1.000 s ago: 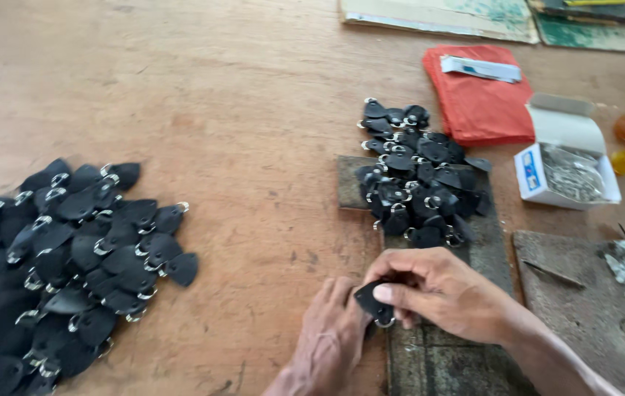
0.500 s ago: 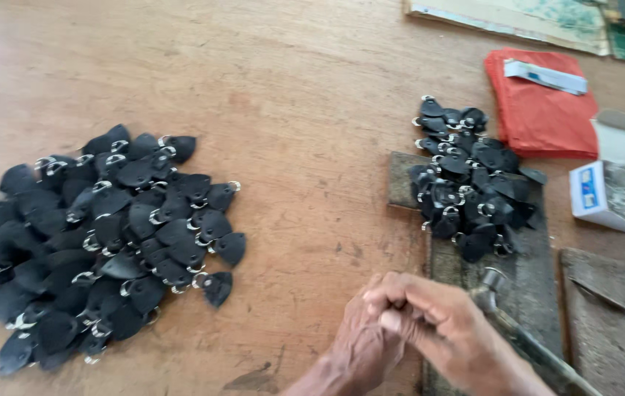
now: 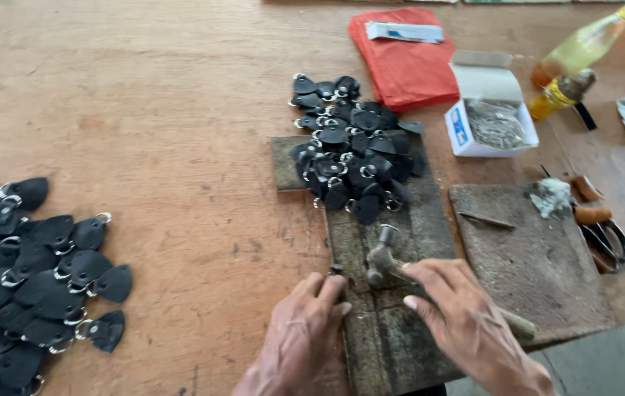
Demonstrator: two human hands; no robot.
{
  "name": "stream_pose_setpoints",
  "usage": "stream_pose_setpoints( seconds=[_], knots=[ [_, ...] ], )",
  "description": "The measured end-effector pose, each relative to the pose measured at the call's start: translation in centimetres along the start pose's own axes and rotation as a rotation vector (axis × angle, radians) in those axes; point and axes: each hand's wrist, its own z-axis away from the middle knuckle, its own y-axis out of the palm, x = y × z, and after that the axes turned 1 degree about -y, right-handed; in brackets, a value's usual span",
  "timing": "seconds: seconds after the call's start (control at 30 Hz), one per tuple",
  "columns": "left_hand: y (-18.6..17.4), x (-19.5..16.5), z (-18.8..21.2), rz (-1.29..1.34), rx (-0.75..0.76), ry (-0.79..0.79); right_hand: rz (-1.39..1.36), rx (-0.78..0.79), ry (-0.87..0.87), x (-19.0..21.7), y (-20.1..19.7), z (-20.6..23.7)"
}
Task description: The person attaches metal split rings to black key fobs one at a time, placing each fob on a wooden block, inserting a pin, and hammering it with a small mallet to secure the ring. Finished keychains accumulate in a pile, and the person finally gathers them and closes the box of rings.
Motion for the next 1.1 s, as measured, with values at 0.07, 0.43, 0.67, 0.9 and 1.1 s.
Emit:
stream_pose_setpoints(
  seconds=[0.07, 0.43, 0.67, 0.9, 1.1],
  knots=[
    [0.0, -0.1, -0.3, -0.033, 0.097, -0.173, 0.017, 0.082, 0.105, -1.7, 0.1, 0.7],
    [1.0, -1.4, -1.6, 0.214, -0.087, -0.421, 0.059, -0.131, 0.229, -11.4, -0.5, 0.7],
    [1.2, -7.5, -6.5, 0.628, 0.214, -0.434, -0.038, -0.258, 0.216, -16.2, -1.0, 0.6],
    [5.7, -10.5, -15.0, 0.161, 0.088, 0.233, -0.216, -0.367, 0.468, -18.0, -1.8, 5.3],
    [10.9, -11.0, -24.4, -0.118, -0.024, 0.452, -0.276, -0.334, 0.485, -18.1, -1.7, 5.7]
  ],
)
